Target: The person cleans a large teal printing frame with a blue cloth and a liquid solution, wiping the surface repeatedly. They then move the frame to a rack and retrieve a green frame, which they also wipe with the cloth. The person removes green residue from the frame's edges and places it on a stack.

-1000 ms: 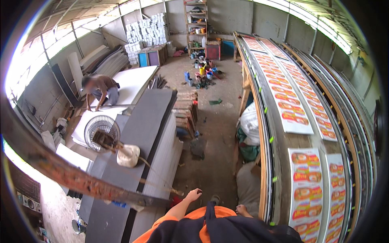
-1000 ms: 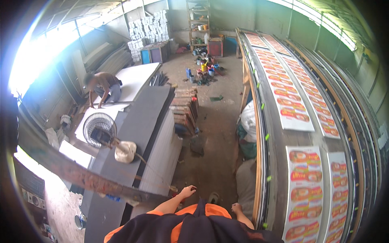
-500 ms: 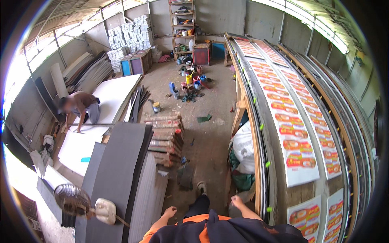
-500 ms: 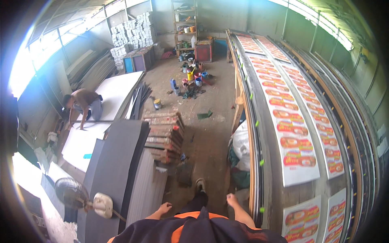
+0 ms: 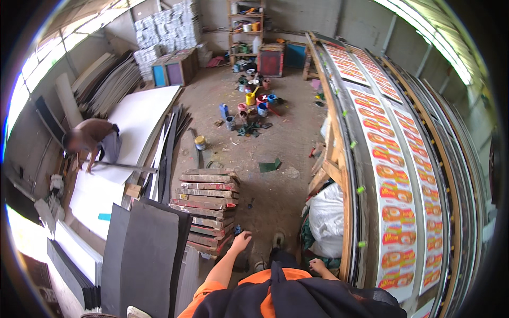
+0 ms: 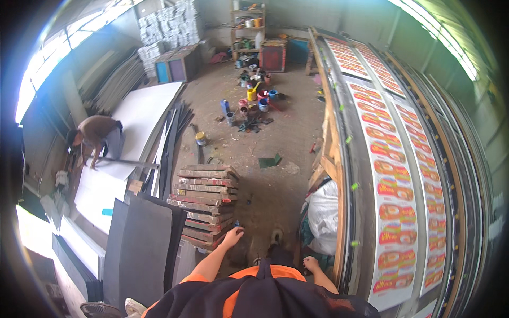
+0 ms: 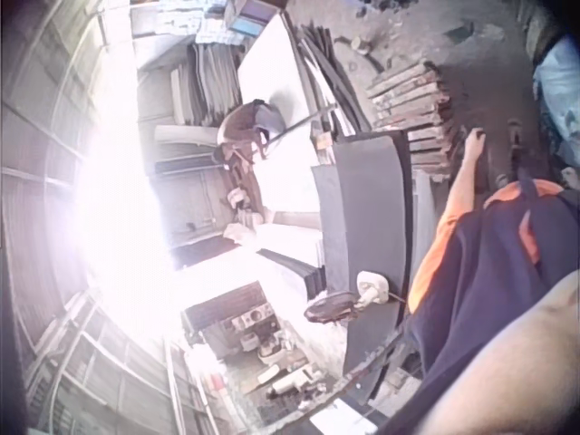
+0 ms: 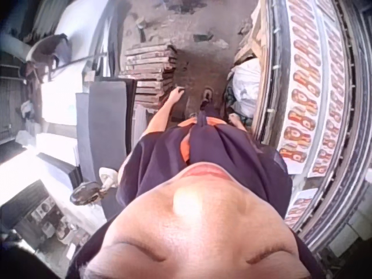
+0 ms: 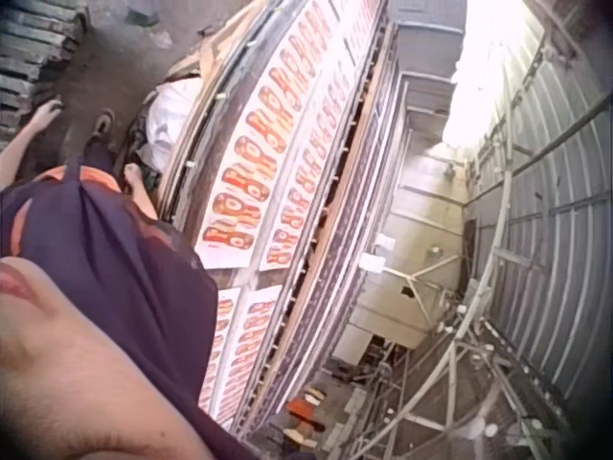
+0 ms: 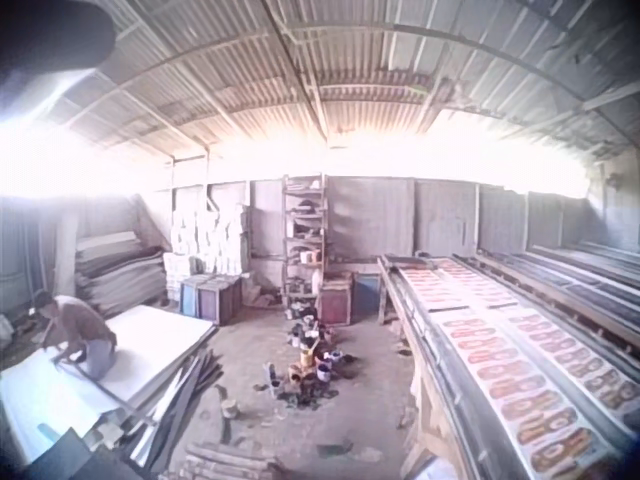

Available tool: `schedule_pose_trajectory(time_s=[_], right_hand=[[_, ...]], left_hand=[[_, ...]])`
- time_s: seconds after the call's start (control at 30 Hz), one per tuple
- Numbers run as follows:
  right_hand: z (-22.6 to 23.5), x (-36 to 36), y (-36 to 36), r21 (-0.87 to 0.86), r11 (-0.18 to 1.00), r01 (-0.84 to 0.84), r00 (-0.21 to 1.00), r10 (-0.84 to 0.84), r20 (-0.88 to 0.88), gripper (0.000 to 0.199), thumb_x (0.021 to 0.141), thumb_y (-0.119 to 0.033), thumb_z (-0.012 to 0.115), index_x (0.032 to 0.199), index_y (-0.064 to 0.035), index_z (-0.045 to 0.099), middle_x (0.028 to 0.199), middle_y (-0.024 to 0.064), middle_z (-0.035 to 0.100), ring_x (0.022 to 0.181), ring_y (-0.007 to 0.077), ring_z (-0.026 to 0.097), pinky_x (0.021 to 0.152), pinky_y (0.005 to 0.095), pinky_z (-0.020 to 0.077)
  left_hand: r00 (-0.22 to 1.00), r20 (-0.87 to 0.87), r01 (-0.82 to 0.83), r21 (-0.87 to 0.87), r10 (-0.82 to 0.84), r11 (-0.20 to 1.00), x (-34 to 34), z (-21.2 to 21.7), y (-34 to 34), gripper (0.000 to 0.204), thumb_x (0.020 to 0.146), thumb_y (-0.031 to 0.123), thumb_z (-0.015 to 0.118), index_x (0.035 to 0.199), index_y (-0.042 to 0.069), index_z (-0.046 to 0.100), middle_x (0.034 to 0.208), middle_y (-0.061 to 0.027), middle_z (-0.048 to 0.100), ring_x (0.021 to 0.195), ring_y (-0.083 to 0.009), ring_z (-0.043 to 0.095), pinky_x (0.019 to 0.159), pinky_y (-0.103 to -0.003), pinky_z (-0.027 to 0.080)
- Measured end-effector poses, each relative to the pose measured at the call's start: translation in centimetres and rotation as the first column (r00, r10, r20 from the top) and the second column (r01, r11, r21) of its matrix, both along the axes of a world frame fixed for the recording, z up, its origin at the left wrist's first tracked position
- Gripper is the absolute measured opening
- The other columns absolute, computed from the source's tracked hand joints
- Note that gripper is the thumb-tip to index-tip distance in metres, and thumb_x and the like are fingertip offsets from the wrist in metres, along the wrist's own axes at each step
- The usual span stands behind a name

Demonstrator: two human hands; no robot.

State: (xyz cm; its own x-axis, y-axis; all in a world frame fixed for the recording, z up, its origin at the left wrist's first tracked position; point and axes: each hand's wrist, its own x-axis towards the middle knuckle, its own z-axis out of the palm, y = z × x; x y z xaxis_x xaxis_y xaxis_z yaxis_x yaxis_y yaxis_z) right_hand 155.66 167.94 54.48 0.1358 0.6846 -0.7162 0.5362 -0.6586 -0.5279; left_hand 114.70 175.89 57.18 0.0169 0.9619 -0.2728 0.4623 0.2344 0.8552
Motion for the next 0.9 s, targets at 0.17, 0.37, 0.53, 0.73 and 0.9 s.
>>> schedule_pose_trajectory(time_s=[0.17,0.37,0.53,0.73,0.9], right_hand=[[-2.5,1.9,14.1,-0.024,0.992,-0.124,0.992,0.124,0.014,0.021,0.082,-0.013,0.056,0.097,-0.0003,0.063,0.082,0.0108,0.067,0.070,0.0182,0.065,0.060,0.0318,0.0536],[-3.8,-2.2,33.8,0.036,0.997,-0.061,0.992,0.065,-0.105,0.018,0.082,-0.009,0.053,0.096,-0.0008,0.061,0.074,0.0102,0.064,0.058,0.0163,0.061,0.050,0.0307,0.0502],[-1.5,-4.4,48.8,0.089,0.975,-0.202,0.969,0.212,-0.126,0.021,0.087,-0.011,0.053,0.103,0.0010,0.058,0.084,0.0118,0.064,0.064,0.0183,0.062,0.056,0.0319,0.0519],[2.0,-13.1,62.7,0.196,0.814,-0.546,0.827,0.561,-0.026,0.023,0.086,-0.007,0.053,0.106,0.0021,0.059,0.086,0.0124,0.065,0.070,0.0183,0.064,0.061,0.0312,0.0534],[0.7,-12.1,75.3,-0.078,0.673,-0.735,0.665,0.739,0.106,0.026,0.081,-0.013,0.057,0.105,-0.0031,0.062,0.084,0.0098,0.068,0.069,0.0167,0.065,0.065,0.0299,0.0518]], left_hand=[[0.995,-0.004,-0.097,0.064,0.097,0.993,0.7,0.3,11.2,0.025,0.084,0.016,0.059,0.107,0.007,0.060,0.095,-0.0135,0.065,0.088,-0.0252,0.063,0.079,-0.034,0.049],[0.889,-0.136,-0.456,-0.327,0.436,0.828,-6.6,-6.1,9.4,0.031,0.080,0.028,0.062,0.105,0.009,0.062,0.096,-0.0140,0.066,0.093,-0.0275,0.063,0.082,-0.038,0.048],[0.747,-0.154,-0.654,-0.344,0.646,0.674,-4.7,-3.6,13.1,0.029,0.082,0.023,0.059,0.107,0.008,0.062,0.089,-0.0107,0.068,0.088,-0.0235,0.065,0.079,-0.035,0.049],[0.638,-0.156,-0.740,-0.394,0.754,0.544,-2.2,-4.7,19.3,0.029,0.082,0.023,0.057,0.106,0.008,0.062,0.087,-0.0096,0.068,0.083,-0.0201,0.066,0.078,-0.033,0.049],[0.465,-0.078,-0.868,-0.235,0.882,0.437,-2.6,-9.1,30.9,0.023,0.084,0.014,0.055,0.102,0.002,0.060,0.079,-0.0089,0.065,0.070,-0.0179,0.062,0.067,-0.033,0.050]])
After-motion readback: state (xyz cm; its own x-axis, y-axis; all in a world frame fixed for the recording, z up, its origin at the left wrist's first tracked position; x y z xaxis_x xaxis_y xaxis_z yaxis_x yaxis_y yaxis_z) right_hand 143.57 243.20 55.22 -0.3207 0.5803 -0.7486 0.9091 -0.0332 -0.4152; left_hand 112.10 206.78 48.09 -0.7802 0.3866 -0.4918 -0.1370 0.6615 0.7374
